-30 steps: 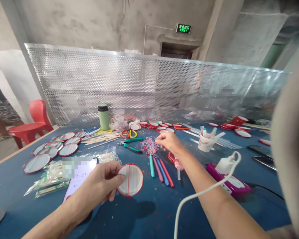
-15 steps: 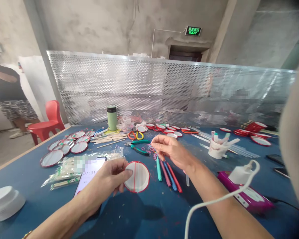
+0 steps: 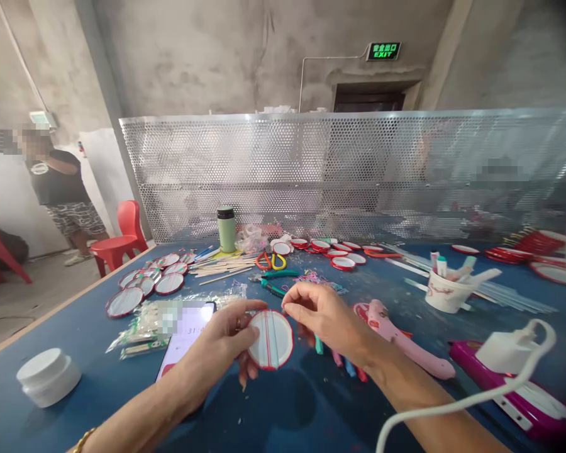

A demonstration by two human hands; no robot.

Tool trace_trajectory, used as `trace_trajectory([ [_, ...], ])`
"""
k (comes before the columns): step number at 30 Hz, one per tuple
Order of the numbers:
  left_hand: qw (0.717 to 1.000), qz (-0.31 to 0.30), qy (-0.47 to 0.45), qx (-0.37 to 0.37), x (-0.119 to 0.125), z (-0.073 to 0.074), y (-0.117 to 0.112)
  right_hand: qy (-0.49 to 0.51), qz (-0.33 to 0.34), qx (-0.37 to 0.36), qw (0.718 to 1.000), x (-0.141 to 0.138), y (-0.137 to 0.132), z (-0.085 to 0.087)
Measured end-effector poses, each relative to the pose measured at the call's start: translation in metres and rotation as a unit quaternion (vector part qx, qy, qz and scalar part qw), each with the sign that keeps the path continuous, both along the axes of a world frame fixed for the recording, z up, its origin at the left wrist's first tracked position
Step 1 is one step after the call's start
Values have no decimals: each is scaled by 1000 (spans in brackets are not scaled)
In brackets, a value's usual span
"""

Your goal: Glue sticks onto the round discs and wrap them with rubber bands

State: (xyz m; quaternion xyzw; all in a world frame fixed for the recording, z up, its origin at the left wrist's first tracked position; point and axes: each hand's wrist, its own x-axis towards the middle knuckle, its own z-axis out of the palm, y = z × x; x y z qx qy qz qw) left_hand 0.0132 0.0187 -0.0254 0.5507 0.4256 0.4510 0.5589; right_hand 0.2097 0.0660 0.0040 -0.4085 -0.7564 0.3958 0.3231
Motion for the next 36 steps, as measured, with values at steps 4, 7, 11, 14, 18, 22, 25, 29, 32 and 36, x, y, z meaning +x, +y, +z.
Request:
trace_trajectory([
  [4,998,36,4,60,7,-12,3,39,-45,52,997,-13,-8,-4],
  [7,996,43,-1,75,13,-16,1,30,-99,152,983,-19,-16,-4],
  [11,998,-10,-42,46,17,-4,-7,16,-103,225,969,-20,-19,-4],
  [14,998,-35,-47,32,15,6,-12,12,-105,241,965,-20,-18,-5],
  [18,998,31,40,49,11,7,-12,-14,-107,283,953,-26,-22,-13],
  [22,973,125,131,143,11,1,-6,3,-74,303,950,-37,-32,-23],
  [25,950,158,160,215,11,-1,-3,26,-56,287,956,-43,-40,-24],
  [29,935,169,204,236,6,0,-2,45,-14,151,987,-39,-42,-12],
  [32,938,151,221,222,3,0,-3,60,-17,86,994,-32,-36,-6],
  [36,947,106,217,213,3,-4,-3,83,-10,31,996,-26,-29,-8],
])
